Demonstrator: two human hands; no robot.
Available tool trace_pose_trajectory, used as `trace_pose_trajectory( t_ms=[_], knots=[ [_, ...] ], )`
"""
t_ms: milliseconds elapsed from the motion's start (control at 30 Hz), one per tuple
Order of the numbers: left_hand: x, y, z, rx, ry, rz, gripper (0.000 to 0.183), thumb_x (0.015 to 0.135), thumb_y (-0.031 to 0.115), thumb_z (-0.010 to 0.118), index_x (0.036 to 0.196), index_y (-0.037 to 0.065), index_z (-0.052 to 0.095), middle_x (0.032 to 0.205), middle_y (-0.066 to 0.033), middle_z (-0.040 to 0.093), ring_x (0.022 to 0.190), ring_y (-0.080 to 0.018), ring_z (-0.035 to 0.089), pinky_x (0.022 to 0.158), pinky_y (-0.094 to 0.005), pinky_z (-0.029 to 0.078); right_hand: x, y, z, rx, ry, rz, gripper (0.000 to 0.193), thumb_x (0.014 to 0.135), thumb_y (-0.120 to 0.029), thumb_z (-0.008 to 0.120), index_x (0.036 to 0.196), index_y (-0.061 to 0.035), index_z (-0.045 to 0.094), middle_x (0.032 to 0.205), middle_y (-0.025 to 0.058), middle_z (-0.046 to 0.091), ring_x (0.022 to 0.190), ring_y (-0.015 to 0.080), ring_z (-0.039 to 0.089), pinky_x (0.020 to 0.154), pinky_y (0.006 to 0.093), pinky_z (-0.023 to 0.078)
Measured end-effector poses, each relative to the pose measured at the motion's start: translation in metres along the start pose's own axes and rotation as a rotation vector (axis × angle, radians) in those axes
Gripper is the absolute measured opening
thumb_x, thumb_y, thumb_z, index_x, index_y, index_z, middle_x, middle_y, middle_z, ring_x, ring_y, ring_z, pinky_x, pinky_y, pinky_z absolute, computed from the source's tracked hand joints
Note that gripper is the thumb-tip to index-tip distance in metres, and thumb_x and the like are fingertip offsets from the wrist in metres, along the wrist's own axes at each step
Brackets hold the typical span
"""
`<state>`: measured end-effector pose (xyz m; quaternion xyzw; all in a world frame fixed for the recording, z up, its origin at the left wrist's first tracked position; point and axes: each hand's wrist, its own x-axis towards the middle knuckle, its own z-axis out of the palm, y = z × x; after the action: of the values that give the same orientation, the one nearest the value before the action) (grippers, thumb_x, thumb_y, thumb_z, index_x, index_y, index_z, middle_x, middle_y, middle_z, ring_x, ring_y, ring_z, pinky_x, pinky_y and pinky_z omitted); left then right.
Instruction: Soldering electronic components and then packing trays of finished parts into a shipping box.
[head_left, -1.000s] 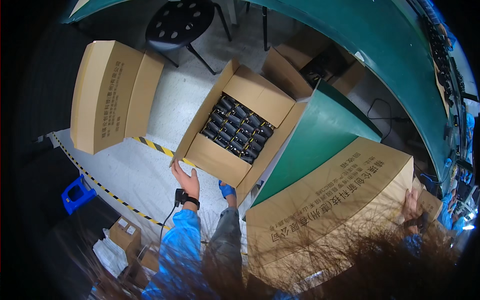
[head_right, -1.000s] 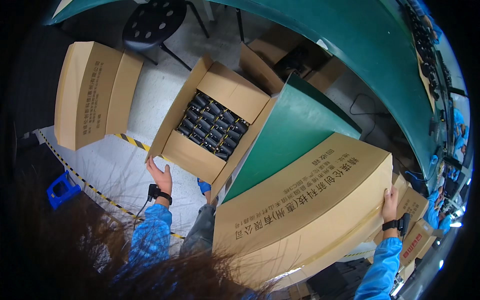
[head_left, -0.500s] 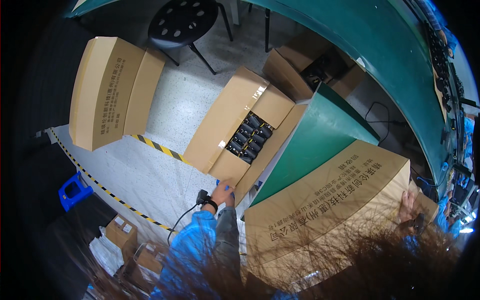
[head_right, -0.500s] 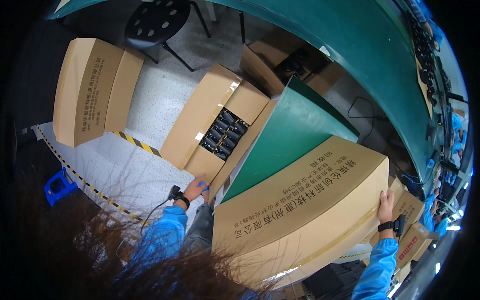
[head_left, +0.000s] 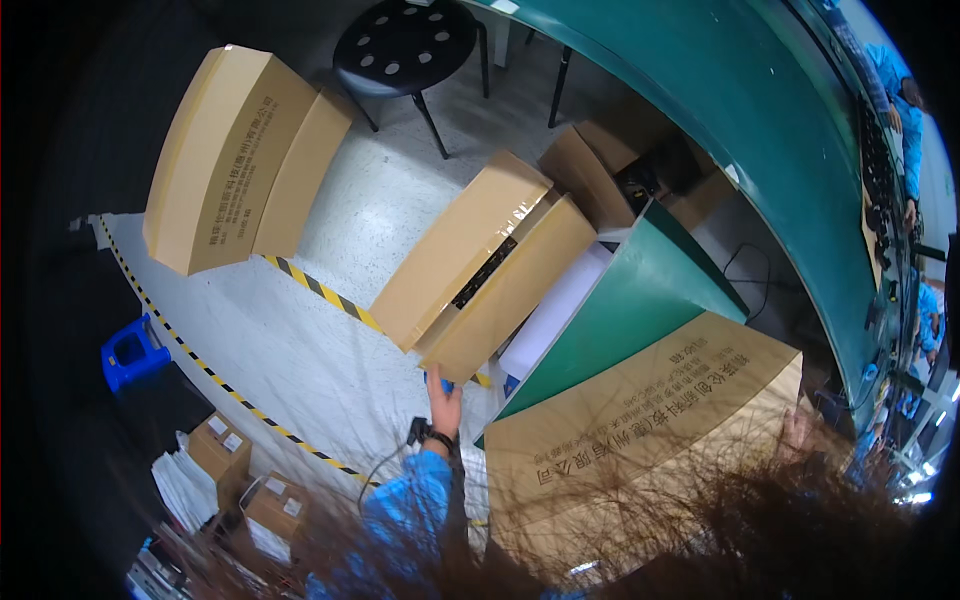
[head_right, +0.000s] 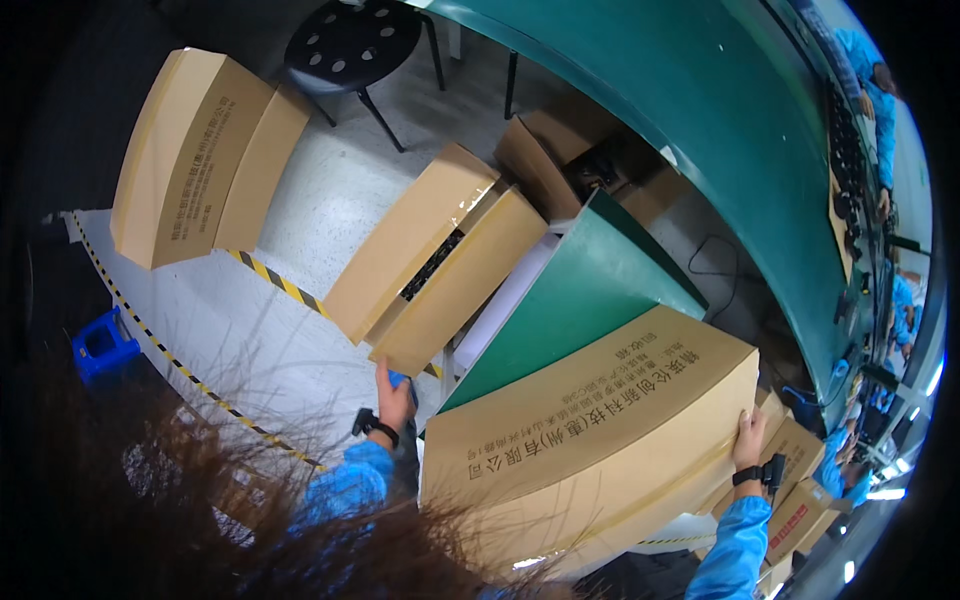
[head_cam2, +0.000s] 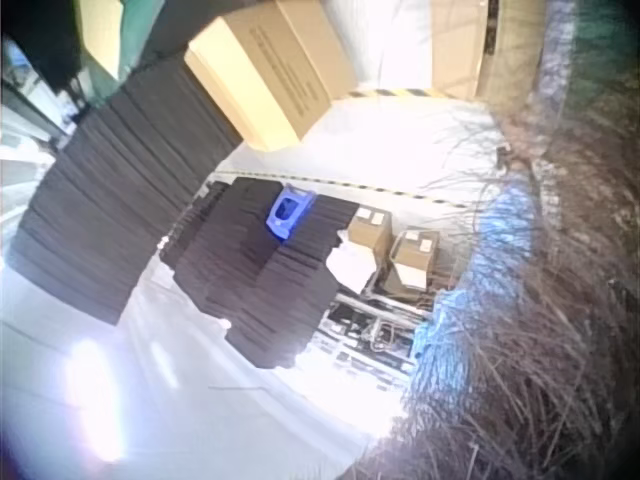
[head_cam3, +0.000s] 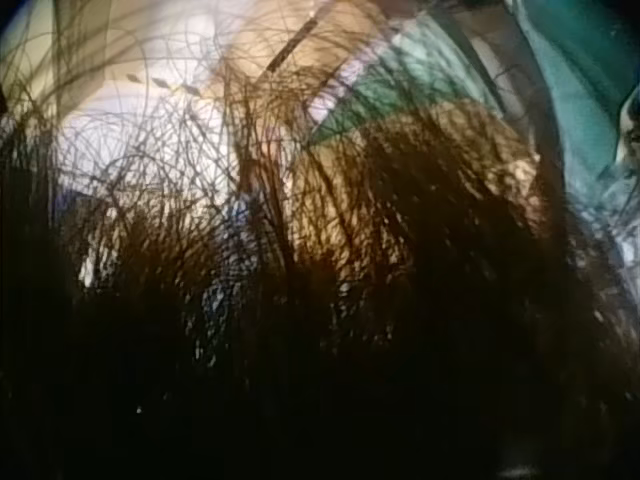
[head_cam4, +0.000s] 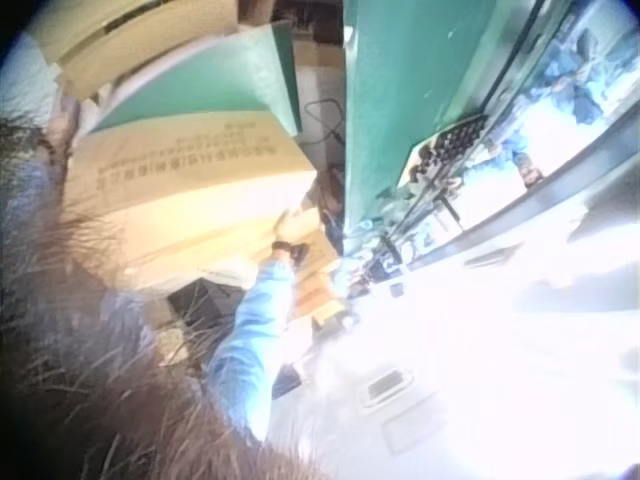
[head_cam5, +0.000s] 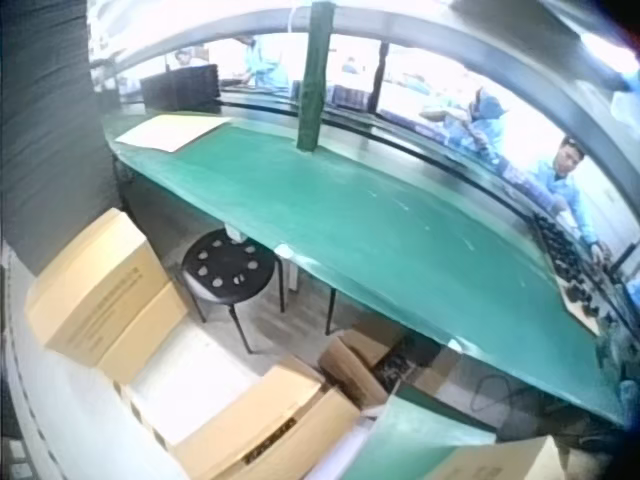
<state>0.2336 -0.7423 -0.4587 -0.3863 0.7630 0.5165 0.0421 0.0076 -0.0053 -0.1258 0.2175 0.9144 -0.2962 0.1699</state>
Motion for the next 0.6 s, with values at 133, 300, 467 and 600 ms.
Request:
trace_pose_trajectory(
  t_ms=[133, 300, 467, 600],
  knots=[
    [0.057, -0.010, -0.020, 0.158, -0.158, -0.116, 0.065, 0.087, -0.003, 0.059, 0.150, -0.005, 0.041, 0.154, -0.0254, 0.042, 0.141, -0.0374, 0.044, 0.121, -0.0405, 0.032, 0.003, -0.004, 0.009, 0.002, -0.032, -0.012, 0.052, 0.107, -0.033, 0.052, 0.139, 0.0078, 0.053, 0.132, 0.0176, 0.064, 0.121, 0.0242, 0.059, 0.107, 0.0370, 0.044],
    [0.024, 0.024, -0.025, -0.224, -0.077, -0.201, 0.056, 0.094, 0.008, 0.060, 0.147, -0.004, 0.045, 0.144, -0.0192, 0.052, 0.131, -0.0315, 0.051, 0.112, -0.0392, 0.040, -0.007, -0.015, 0.015, 0.006, -0.042, -0.019, 0.052, 0.107, -0.032, 0.051, 0.139, 0.0084, 0.054, 0.132, 0.0179, 0.065, 0.121, 0.0242, 0.060, 0.106, 0.0367, 0.044],
    [0.029, -0.095, 0.032, -0.306, 0.064, -0.121, 0.029, 0.100, 0.019, 0.054, 0.122, 0.001, 0.061, 0.117, -0.0118, 0.066, 0.101, -0.0238, 0.062, 0.088, -0.0375, 0.050, -0.002, -0.052, 0.022, 0.051, -0.098, -0.100, 0.051, 0.107, -0.031, 0.051, 0.139, 0.0091, 0.054, 0.132, 0.0181, 0.065, 0.120, 0.0242, 0.061, 0.106, 0.0365, 0.045],
    [0.079, -0.174, 0.029, 0.293, 0.195, -0.003, 0.016, 0.098, 0.020, 0.051, 0.090, 0.014, 0.063, 0.082, -0.0092, 0.064, 0.074, -0.0236, 0.063, 0.065, -0.0442, 0.049, -0.001, -0.118, 0.058, 0.257, -0.298, -0.113, 0.050, 0.106, -0.028, 0.052, 0.139, 0.0094, 0.054, 0.132, 0.0179, 0.066, 0.121, 0.0244, 0.061, 0.106, 0.0363, 0.045]
  ],
)
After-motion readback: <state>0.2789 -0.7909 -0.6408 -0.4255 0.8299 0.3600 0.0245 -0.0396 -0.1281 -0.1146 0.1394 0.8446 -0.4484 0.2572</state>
